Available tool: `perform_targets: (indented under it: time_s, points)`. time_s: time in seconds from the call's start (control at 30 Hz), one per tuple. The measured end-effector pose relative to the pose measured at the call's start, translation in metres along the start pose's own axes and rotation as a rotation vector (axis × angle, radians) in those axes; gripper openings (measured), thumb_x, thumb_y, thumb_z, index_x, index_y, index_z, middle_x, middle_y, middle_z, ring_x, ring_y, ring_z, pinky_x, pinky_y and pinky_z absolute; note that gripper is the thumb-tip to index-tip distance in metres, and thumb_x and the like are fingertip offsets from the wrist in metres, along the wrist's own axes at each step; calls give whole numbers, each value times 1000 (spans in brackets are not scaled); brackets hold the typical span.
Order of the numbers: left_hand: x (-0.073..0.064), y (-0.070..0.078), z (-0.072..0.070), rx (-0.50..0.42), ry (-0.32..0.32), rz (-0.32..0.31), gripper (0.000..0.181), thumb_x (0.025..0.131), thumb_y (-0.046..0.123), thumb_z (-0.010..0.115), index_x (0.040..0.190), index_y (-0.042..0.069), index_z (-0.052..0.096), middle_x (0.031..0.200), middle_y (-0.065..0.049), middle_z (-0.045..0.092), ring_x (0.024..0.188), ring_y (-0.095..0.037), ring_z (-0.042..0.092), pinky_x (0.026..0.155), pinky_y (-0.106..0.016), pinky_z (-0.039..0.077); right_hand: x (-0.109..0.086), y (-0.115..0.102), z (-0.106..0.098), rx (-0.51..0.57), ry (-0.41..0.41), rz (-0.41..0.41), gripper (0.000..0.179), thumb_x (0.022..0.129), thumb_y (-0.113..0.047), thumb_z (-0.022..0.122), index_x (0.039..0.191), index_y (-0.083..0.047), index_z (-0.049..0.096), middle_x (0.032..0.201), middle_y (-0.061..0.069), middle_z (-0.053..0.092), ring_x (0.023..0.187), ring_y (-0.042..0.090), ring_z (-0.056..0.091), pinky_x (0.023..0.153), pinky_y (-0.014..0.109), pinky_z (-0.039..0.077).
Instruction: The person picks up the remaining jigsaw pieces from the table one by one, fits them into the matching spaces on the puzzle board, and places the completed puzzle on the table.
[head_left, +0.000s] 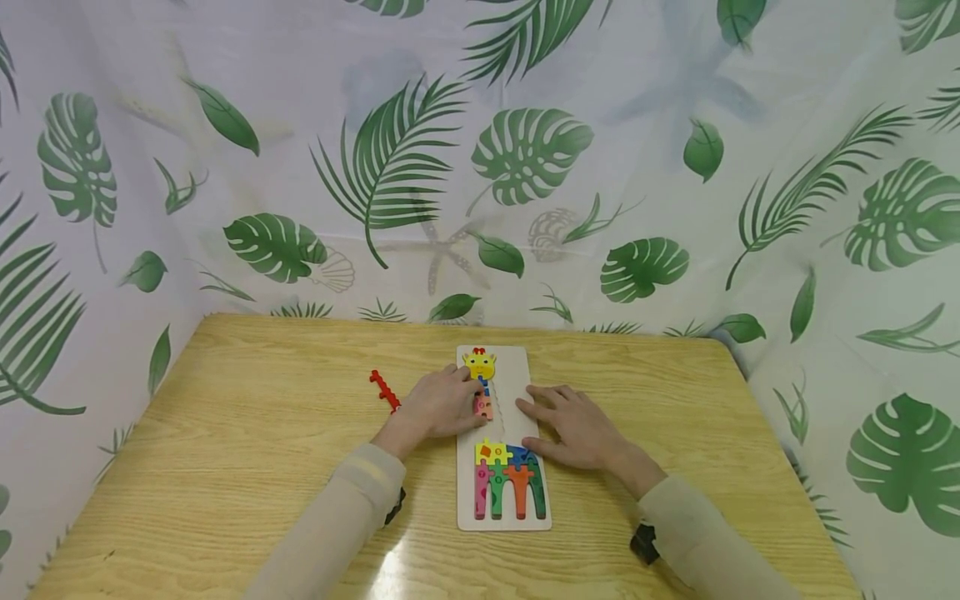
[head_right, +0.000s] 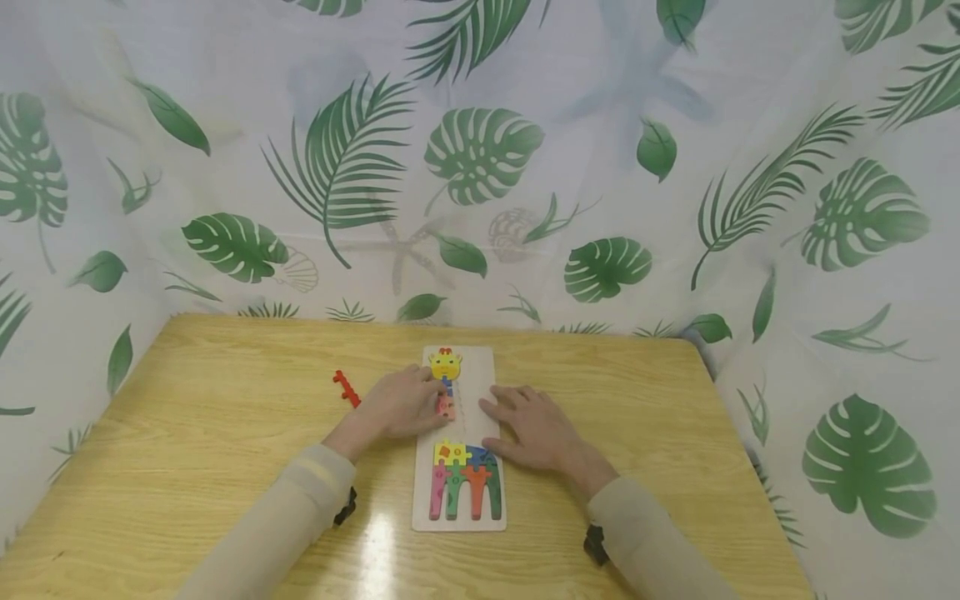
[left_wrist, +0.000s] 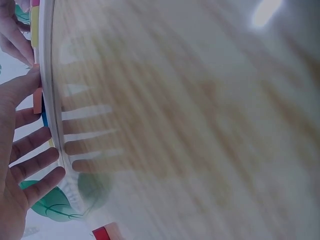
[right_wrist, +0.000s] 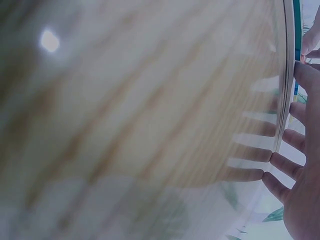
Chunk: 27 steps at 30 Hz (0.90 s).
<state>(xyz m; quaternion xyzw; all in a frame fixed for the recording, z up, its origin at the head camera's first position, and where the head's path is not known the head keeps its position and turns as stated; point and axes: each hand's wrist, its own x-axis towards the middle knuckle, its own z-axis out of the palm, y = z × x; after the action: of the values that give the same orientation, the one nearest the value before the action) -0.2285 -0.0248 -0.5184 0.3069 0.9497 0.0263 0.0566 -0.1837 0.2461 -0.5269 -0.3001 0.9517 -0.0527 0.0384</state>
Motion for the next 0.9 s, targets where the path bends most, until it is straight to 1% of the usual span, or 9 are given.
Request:
perform_targets:
  time_s: [0.13,0.37,0.67,0.9]
  points:
    - [0,0,-1,1,-2,0,61,97,64,64,143,23,66,148,-10,63,136,-32,60,110,-45,56,0,0,0,6,-3,3,68,102,-64,53,159,-26,49,166,8,47,144,36,51,117,62,44]
    - [0,1,-2,6,-6,2,61,97,63,64,143,23,66,148,-10,63,136,-32,61,109,-45,57,0,0,0,4,-11,8,69,102,-64,52,160,-27,48,166,8,47,144,36,50,118,62,44]
    - [-1,1,-3,-1,-8,15,60,97,62,66,142,22,66,147,-9,63,128,-28,62,105,-42,58,-1,-1,-2,7,-12,12,67,103,-63,54,159,-26,49,165,9,47,144,37,50,117,63,44]
    - [-2,0,-3,4,-5,20,59,97,62,66,140,22,68,145,-9,64,130,-30,63,106,-43,58,-1,-1,0,8,-8,9,68,102,-63,53,159,-26,49,165,8,47,144,37,50,118,63,44]
